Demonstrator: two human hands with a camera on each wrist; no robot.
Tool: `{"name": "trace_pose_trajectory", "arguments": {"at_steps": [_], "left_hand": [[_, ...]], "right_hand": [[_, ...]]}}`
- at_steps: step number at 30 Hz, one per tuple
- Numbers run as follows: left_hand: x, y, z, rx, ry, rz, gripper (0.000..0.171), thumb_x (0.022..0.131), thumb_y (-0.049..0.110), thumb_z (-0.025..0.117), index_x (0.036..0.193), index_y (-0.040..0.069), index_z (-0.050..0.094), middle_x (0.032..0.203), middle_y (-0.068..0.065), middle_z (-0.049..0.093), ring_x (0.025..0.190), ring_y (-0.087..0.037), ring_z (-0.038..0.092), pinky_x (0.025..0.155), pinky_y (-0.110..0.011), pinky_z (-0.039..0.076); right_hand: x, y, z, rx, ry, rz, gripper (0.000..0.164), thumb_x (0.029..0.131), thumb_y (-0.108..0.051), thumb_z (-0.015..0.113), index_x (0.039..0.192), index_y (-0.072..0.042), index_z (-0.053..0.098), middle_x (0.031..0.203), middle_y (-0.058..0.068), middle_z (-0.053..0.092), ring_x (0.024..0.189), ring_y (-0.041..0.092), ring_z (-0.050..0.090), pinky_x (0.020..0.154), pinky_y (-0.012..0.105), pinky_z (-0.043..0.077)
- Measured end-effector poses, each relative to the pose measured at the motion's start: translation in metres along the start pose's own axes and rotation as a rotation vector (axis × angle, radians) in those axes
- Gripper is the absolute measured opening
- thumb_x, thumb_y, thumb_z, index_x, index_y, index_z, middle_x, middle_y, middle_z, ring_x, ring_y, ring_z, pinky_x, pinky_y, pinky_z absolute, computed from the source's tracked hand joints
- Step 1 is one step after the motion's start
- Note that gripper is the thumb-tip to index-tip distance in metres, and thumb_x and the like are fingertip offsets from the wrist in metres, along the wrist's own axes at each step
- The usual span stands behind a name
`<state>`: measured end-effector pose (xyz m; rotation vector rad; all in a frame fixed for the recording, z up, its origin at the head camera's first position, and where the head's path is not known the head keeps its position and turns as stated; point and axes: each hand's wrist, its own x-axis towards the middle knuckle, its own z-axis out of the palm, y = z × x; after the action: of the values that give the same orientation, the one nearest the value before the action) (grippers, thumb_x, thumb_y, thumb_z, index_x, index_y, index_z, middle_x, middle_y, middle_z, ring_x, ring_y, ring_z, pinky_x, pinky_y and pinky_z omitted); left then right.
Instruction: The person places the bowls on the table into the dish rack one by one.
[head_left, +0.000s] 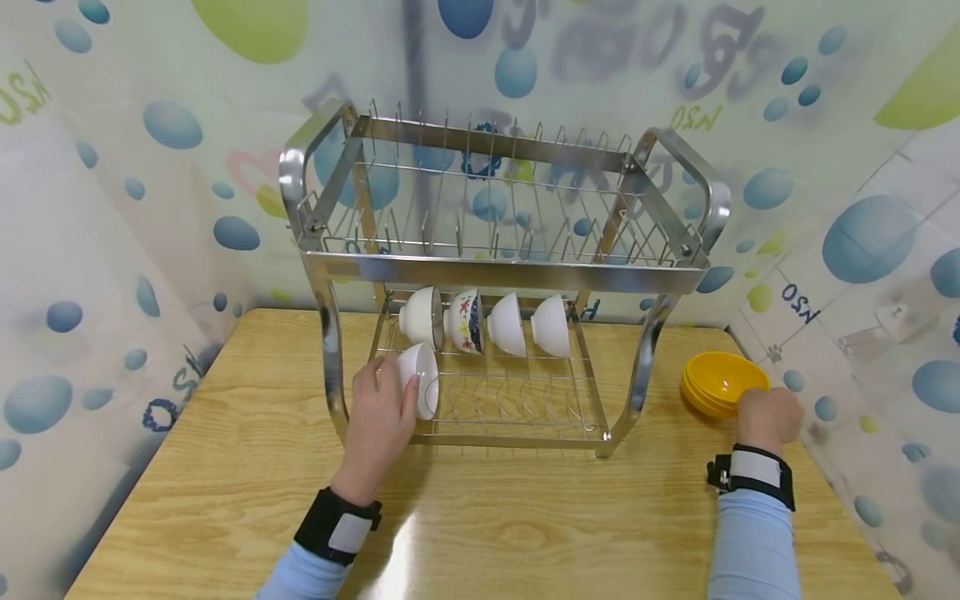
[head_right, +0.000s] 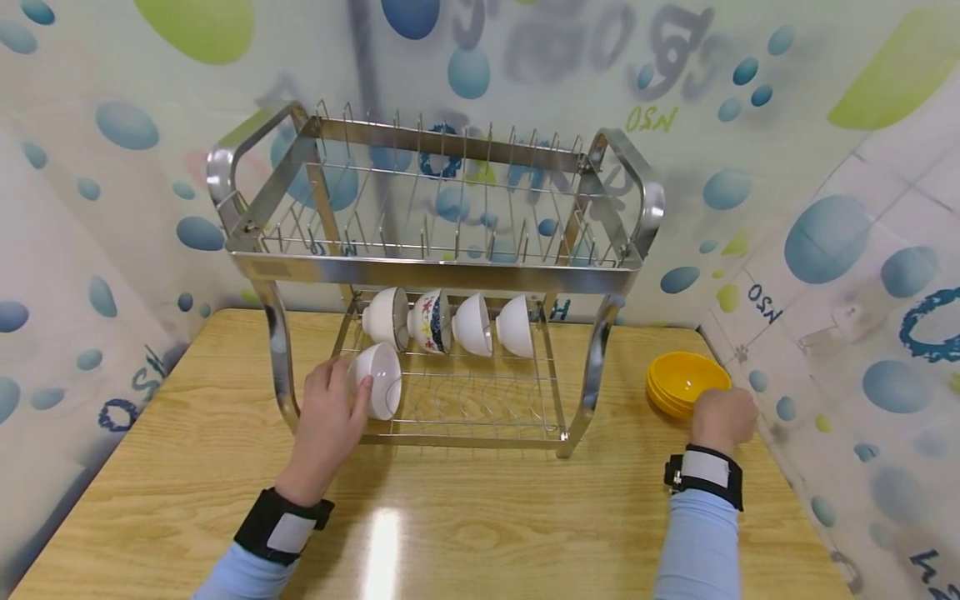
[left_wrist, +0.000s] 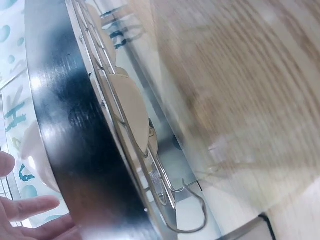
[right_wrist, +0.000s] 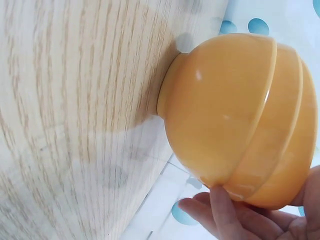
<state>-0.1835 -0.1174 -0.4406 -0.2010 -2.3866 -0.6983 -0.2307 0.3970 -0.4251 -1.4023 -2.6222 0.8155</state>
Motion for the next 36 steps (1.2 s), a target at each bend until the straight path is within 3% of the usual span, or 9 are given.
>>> {"name": "trace_pose_trajectory", "arguments": {"at_steps": [4,13,20,26,36], "left_hand": [[0.002,0.001,0.001,0.007,0.019,0.011,0.044,0.093,0.021,0.057,0.123,-0.01,0.049,0.119,-0.033,0.049,0.108,-0.047,0.048,0.081,-0.057,0.05],[0.007,0.009,0.002,0.003,-0.009,-0.007,0.044,0.095,0.022,0.054,0.124,-0.01,0.048,0.121,-0.032,0.047,0.112,-0.047,0.045,0.084,-0.056,0.051],[0.012,0.016,0.003,0.011,0.01,0.009,0.041,0.094,0.022,0.055,0.12,-0.01,0.052,0.121,-0.033,0.048,0.114,-0.047,0.044,0.093,-0.057,0.044],[0.015,0.023,0.007,-0.008,-0.022,0.013,0.042,0.096,0.025,0.053,0.12,-0.009,0.053,0.125,-0.028,0.046,0.118,-0.042,0.041,0.097,-0.053,0.04],[0.017,0.033,0.013,-0.031,0.009,0.058,0.041,0.093,0.025,0.058,0.12,-0.006,0.055,0.124,-0.027,0.05,0.118,-0.041,0.043,0.096,-0.052,0.042]], "right_hand": [[0.0,-0.001,0.0,-0.007,0.02,0.0,0.046,0.094,-0.011,0.031,0.124,0.02,0.046,0.116,0.033,0.053,0.095,0.039,0.055,0.085,0.048,0.052],[0.0,-0.006,0.0,-0.075,0.056,-0.02,0.043,0.097,-0.009,0.03,0.122,0.02,0.048,0.116,0.034,0.055,0.101,0.042,0.058,0.082,0.047,0.053],[-0.002,-0.008,0.002,-0.097,0.131,-0.057,0.04,0.099,-0.007,0.029,0.123,0.019,0.047,0.113,0.035,0.054,0.101,0.044,0.056,0.082,0.048,0.053],[-0.01,-0.01,-0.002,0.005,0.222,-0.104,0.041,0.101,-0.01,0.025,0.128,0.015,0.045,0.118,0.036,0.054,0.108,0.048,0.053,0.09,0.052,0.047],[-0.027,-0.016,-0.018,0.156,0.227,-0.125,0.047,0.104,-0.017,0.018,0.139,0.008,0.036,0.136,0.034,0.044,0.124,0.048,0.044,0.104,0.054,0.037]]}}
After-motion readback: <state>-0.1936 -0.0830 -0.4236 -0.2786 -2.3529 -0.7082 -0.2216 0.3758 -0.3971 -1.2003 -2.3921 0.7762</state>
